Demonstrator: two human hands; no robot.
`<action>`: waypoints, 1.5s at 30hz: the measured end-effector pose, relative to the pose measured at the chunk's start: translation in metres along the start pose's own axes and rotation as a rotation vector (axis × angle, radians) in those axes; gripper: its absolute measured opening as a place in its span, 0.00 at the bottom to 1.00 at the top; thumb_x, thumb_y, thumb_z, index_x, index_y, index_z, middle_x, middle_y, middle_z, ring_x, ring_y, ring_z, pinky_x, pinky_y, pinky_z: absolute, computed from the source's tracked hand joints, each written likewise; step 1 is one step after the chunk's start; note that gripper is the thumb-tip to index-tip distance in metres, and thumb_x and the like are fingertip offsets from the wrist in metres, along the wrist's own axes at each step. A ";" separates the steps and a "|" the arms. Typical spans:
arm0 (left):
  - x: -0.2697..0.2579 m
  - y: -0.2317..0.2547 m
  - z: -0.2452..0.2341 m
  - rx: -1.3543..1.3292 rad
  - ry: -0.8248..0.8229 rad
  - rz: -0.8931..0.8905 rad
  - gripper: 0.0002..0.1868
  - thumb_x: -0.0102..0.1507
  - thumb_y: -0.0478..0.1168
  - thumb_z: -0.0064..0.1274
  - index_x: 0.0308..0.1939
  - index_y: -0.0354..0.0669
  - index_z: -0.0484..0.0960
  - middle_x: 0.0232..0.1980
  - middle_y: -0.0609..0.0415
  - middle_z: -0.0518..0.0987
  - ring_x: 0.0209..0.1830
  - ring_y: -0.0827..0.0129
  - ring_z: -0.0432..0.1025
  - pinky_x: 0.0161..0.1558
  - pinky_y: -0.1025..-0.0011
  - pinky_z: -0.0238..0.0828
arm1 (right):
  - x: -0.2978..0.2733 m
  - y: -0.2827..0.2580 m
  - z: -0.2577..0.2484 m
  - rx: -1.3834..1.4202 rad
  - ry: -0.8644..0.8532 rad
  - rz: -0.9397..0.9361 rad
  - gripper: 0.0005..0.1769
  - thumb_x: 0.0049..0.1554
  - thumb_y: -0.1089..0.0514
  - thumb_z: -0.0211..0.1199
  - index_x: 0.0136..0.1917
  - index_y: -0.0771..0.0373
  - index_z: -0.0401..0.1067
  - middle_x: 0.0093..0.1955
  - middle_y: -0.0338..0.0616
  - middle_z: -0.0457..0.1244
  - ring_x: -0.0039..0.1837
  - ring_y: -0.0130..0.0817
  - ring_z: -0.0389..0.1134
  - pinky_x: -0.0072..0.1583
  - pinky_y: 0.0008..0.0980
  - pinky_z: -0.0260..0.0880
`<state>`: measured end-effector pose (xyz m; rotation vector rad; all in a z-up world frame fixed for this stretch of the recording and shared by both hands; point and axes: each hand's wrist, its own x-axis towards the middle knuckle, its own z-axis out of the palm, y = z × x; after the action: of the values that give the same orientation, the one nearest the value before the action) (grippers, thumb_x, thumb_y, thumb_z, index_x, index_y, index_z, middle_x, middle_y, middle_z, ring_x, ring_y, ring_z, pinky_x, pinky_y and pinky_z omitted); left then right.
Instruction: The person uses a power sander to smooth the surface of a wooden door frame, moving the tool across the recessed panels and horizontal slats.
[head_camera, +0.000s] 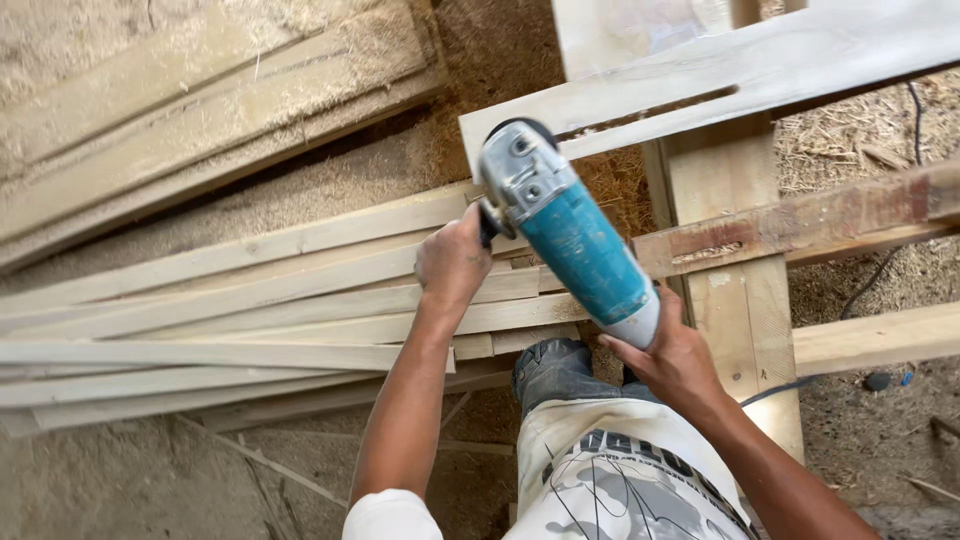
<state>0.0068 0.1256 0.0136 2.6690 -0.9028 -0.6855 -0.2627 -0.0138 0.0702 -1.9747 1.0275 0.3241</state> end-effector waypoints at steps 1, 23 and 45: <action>-0.004 -0.004 0.000 -0.006 0.057 0.027 0.23 0.56 0.36 0.61 0.56 0.50 0.79 0.34 0.47 0.84 0.34 0.48 0.80 0.36 0.50 0.76 | 0.000 0.000 0.003 -0.017 -0.038 0.006 0.54 0.48 0.41 0.72 0.74 0.66 0.47 0.46 0.68 0.69 0.46 0.60 0.75 0.47 0.51 0.78; -0.177 0.014 0.034 -0.131 0.202 -0.131 0.16 0.54 0.41 0.64 0.47 0.54 0.85 0.30 0.43 0.83 0.31 0.45 0.79 0.34 0.51 0.75 | -0.119 0.047 -0.019 -0.103 -0.123 0.073 0.57 0.42 0.35 0.76 0.75 0.53 0.49 0.48 0.59 0.70 0.50 0.57 0.74 0.52 0.52 0.75; -0.250 0.189 0.119 -0.142 0.075 0.508 0.16 0.53 0.39 0.62 0.44 0.48 0.78 0.31 0.47 0.79 0.31 0.46 0.76 0.31 0.50 0.71 | -0.291 0.261 0.015 0.097 0.295 0.593 0.66 0.34 0.36 0.83 0.76 0.54 0.52 0.51 0.64 0.71 0.53 0.58 0.77 0.56 0.52 0.79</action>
<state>-0.3242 0.1245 0.0693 2.1883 -1.3781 -0.5012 -0.6423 0.0805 0.0743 -1.6240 1.7852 0.2954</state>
